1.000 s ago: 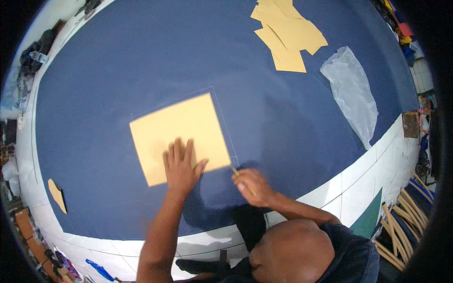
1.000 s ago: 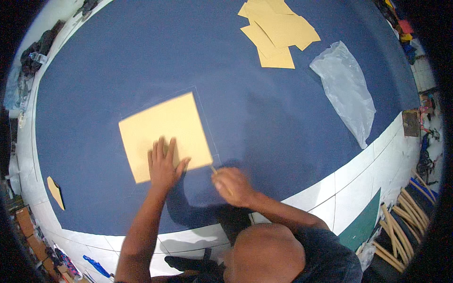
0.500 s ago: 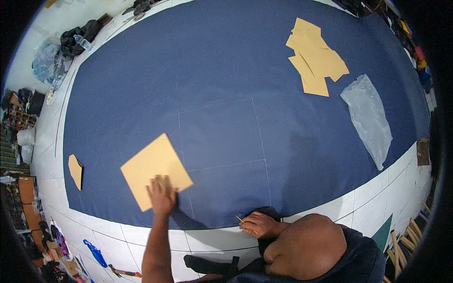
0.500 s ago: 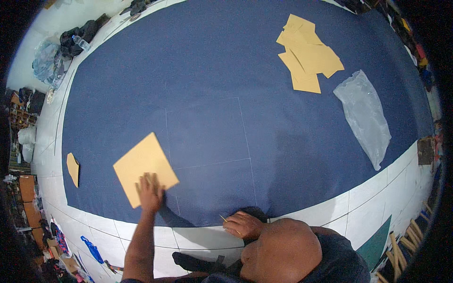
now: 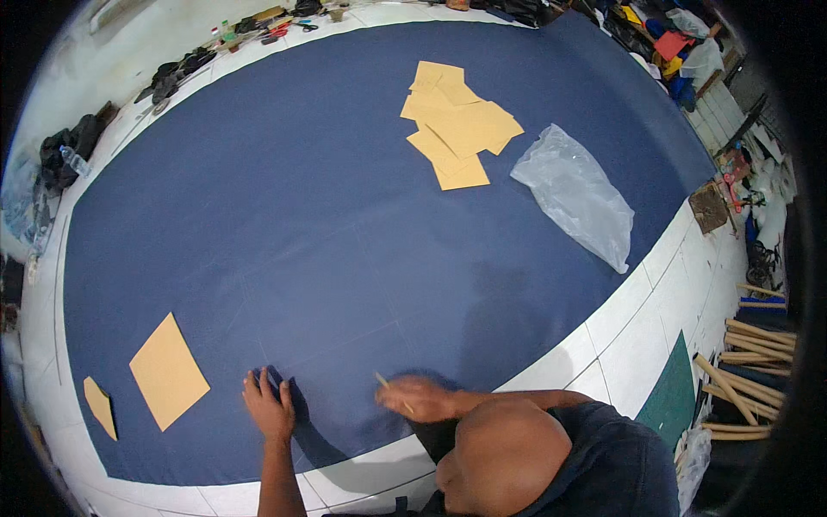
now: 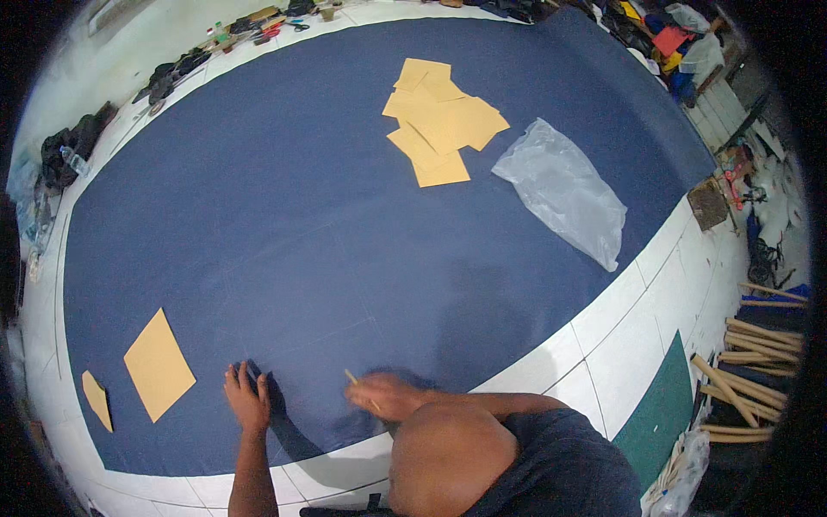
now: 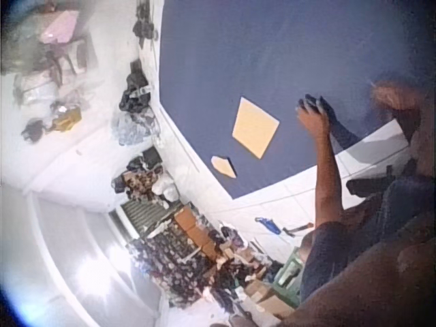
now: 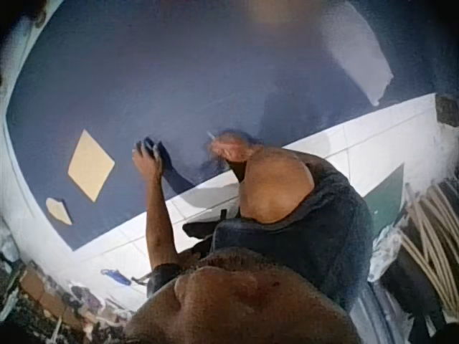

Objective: The person uses a pencil to trace the outline of yellow paper templates onto a large blue fabric sheet while sitting on the floor.

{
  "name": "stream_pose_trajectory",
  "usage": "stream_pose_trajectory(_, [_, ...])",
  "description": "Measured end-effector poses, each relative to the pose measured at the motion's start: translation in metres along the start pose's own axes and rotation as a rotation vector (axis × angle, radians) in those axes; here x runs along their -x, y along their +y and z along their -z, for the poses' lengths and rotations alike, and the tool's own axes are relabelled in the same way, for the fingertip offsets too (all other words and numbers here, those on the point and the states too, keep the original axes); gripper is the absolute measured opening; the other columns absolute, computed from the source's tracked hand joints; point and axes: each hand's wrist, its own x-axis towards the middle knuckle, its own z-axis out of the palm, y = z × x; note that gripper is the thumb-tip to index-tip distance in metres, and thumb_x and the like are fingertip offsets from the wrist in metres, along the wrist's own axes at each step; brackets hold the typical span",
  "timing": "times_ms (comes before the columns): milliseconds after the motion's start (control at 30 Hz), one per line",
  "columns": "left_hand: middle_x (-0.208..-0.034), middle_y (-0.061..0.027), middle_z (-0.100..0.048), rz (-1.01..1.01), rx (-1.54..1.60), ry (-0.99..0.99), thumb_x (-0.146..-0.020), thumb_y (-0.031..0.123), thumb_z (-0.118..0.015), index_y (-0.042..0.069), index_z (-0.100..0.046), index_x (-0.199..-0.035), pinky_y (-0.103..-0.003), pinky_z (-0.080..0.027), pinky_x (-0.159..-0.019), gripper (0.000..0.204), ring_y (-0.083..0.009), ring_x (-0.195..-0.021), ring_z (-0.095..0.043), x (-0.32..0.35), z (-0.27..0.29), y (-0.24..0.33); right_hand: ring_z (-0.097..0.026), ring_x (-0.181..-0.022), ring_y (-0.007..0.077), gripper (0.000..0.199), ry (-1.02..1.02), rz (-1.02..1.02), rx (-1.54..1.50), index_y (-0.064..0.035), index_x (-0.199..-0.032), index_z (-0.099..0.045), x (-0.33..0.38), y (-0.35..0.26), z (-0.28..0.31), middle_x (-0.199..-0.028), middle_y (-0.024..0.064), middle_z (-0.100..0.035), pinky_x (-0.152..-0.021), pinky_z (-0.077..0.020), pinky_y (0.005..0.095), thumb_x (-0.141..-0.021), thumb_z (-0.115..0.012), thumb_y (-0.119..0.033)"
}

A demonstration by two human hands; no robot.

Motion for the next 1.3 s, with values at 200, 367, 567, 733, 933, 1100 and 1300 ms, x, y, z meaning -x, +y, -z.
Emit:
stream_pose_trajectory(200, [-0.157,-0.0283,-0.033,0.012,0.044,0.017,-0.097,0.035,-0.064,0.004,-0.044,-0.149,-0.062,-0.020,-0.120,0.063,-0.0501,-0.147,-0.028,-0.001,-0.026,0.027,-0.064,-0.103,0.0419,0.027,0.422,-0.279,0.296,-0.0059,-0.114,-0.066,-0.071,0.070,0.128,-0.110,0.0208,-0.067,-0.087,-0.0492,0.0531,-0.104,-0.051,-0.026])
stream_pose_trajectory(367, [-0.161,-0.0271,-0.029,0.062,0.038,-0.006,-0.099,0.033,-0.062,0.004,-0.041,-0.151,-0.061,-0.017,-0.122,0.063,-0.0484,-0.149,-0.024,0.000,-0.032,0.037,-0.063,-0.101,0.0422,0.023,0.676,-0.406,0.718,-0.0065,-0.113,-0.060,-0.120,0.153,0.239,-0.108,0.0193,-0.063,-0.087,-0.0484,0.0543,-0.099,-0.058,-0.025])
stream_pose_trajectory(567, [-0.162,-0.0273,-0.027,0.074,-0.007,0.032,-0.099,0.032,-0.059,0.002,-0.041,-0.151,-0.062,-0.012,-0.122,0.063,-0.0478,-0.150,-0.021,0.003,-0.041,0.039,-0.063,-0.110,0.0386,0.028,0.666,-0.523,1.005,-0.0061,-0.120,-0.060,-0.177,0.203,0.327,-0.116,0.0197,-0.063,-0.088,-0.0510,0.0552,-0.097,-0.056,-0.021])
stream_pose_trajectory(733, [-0.161,-0.0278,-0.028,0.086,-0.016,0.030,-0.099,0.033,-0.056,0.001,-0.041,-0.151,-0.063,-0.013,-0.122,0.063,-0.0488,-0.150,-0.021,0.003,-0.037,0.043,-0.063,-0.112,0.0382,0.028,0.678,-0.634,1.006,-0.0033,-0.121,-0.056,-0.230,0.223,0.373,-0.116,0.0206,-0.063,-0.088,-0.0525,0.0546,-0.098,-0.047,-0.017])
stream_pose_trajectory(933, [-0.161,-0.0286,-0.027,0.032,-0.078,-0.006,-0.099,0.040,-0.052,0.002,-0.037,-0.153,-0.064,-0.013,-0.121,0.067,-0.0499,-0.150,-0.020,0.004,-0.043,0.036,-0.063,-0.110,0.0450,0.028,0.666,-0.839,0.899,-0.0001,-0.113,-0.054,-0.250,0.255,0.402,-0.116,0.0272,-0.063,-0.093,-0.0522,0.0545,-0.091,-0.060,-0.016])
stream_pose_trajectory(1100, [-0.160,-0.0278,-0.028,0.030,-0.069,-0.116,-0.099,0.042,-0.056,0.002,-0.043,-0.150,-0.061,-0.019,-0.120,0.066,-0.0491,-0.149,-0.024,0.004,-0.035,0.034,-0.066,-0.107,0.0424,0.025,0.614,-0.809,0.886,-0.0006,-0.115,-0.057,-0.240,0.262,0.412,-0.113,0.0257,-0.066,-0.089,-0.0554,0.0540,-0.096,-0.050,-0.016])
stream_pose_trajectory(1300, [-0.144,-0.0241,-0.051,-0.024,-0.036,-0.662,-0.089,0.043,-0.073,0.006,-0.063,-0.128,-0.050,-0.046,-0.107,0.055,-0.0437,-0.131,-0.052,-0.053,0.123,0.016,-0.066,-0.103,0.0449,0.024,0.417,-0.777,0.948,0.0001,-0.113,-0.056,-0.276,0.256,0.394,-0.108,0.0277,-0.066,-0.090,-0.0551,0.0518,-0.099,-0.042,-0.013])
